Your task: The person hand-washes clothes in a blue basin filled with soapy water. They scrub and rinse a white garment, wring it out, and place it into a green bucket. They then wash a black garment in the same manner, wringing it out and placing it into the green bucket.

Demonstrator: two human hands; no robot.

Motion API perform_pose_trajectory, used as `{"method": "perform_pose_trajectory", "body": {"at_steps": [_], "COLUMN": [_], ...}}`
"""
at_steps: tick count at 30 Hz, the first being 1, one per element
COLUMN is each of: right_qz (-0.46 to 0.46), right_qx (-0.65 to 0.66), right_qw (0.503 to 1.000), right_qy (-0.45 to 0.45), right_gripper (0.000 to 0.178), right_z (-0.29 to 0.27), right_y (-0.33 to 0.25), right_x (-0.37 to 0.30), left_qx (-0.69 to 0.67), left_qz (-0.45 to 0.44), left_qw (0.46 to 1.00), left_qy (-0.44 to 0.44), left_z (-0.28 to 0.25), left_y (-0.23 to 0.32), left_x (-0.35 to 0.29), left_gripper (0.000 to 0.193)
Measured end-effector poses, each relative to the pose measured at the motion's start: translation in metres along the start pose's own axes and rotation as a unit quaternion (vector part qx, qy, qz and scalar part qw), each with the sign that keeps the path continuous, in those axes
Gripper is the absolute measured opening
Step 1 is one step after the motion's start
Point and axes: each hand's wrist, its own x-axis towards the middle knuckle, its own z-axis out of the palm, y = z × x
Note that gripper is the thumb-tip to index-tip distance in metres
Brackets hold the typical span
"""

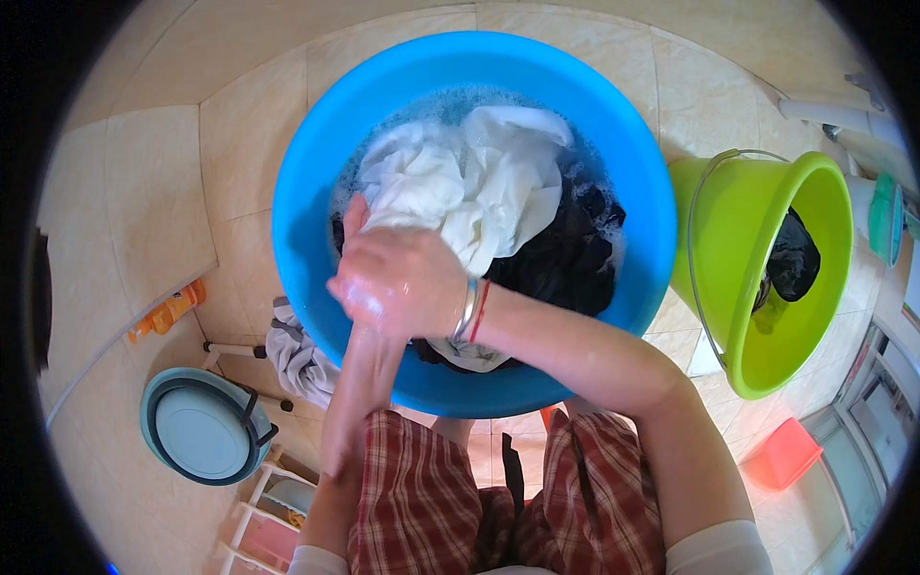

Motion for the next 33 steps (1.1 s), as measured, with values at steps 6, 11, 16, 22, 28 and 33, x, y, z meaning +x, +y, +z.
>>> {"method": "perform_pose_trajectory", "body": {"at_steps": [6,11,16,22,28,33], "right_qz": [0.178,0.315,0.231,0.201,-0.007,-0.036], "right_qx": [-0.152,-0.268,-0.320,-0.282,-0.088,-0.057], "right_qw": [0.964,0.895,0.871,0.930,0.989,0.991], "right_qy": [-0.126,-0.167,-0.293,-0.120,-0.116,-0.118], "right_gripper": [0.026,0.038,0.034,0.015,0.013,0.020], "right_z": [-0.026,-0.042,-0.036,-0.017,-0.003,0.011], "right_y": [0.093,0.118,0.152,0.141,-0.010,-0.030], "right_x": [-0.014,-0.001,-0.035,-0.037,-0.018,-0.004], "left_qx": [0.162,0.181,0.193,0.223,0.137,0.165], "left_qz": [0.105,0.092,0.020,-0.019,-0.021,0.023], "left_qw": [0.901,0.943,0.941,0.947,0.969,0.965], "left_qy": [0.388,0.266,0.276,0.229,0.203,0.202], "left_z": [0.016,-0.014,-0.029,-0.038,0.021,0.008], "left_y": [-0.017,0.022,0.022,0.013,0.015,0.010], "left_x": [0.008,0.024,0.035,0.053,0.040,0.029], "left_gripper": [0.039,0.060,0.073,0.072,0.040,0.039]}}
